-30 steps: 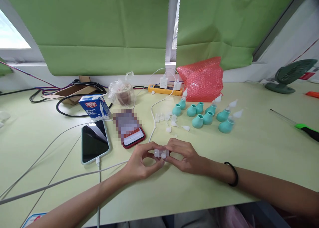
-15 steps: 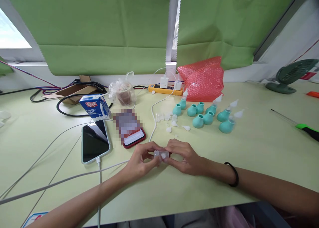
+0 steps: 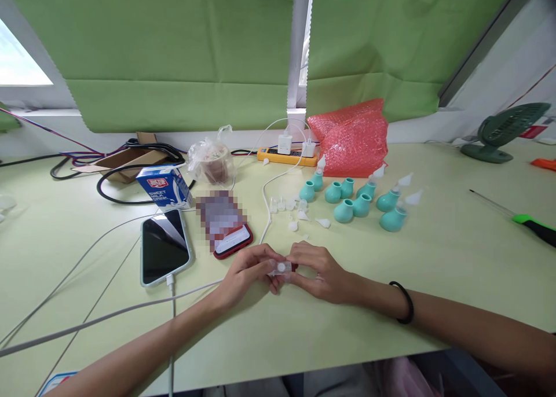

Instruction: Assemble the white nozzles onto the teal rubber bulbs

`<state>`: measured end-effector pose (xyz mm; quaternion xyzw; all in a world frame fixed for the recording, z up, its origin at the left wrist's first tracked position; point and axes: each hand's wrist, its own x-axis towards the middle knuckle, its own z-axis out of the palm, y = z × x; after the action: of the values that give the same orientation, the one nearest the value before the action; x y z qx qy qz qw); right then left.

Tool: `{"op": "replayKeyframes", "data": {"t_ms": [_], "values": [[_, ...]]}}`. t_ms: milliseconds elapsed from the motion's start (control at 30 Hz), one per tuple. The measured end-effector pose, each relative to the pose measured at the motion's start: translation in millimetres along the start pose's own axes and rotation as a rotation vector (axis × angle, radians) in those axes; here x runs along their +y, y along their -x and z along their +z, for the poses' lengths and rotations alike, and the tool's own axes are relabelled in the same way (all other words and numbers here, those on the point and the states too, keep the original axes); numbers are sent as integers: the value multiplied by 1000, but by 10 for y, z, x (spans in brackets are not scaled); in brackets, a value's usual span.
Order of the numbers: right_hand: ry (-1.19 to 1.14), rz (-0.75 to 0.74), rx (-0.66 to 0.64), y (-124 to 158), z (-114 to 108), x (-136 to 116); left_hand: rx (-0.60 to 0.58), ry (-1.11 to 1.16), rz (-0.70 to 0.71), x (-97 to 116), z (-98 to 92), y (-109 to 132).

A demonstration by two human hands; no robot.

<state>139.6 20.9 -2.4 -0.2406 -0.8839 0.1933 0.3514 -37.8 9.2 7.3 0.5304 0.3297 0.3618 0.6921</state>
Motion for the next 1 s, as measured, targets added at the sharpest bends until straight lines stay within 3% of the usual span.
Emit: {"op": "replayKeyframes", "data": {"t_ms": [500,1000], "values": [[4,10,-3,-6,2,17,64,-154,98,38,42,20],[-19,23,12,4,-8,0,98,-215,78,18,86,47]]}}
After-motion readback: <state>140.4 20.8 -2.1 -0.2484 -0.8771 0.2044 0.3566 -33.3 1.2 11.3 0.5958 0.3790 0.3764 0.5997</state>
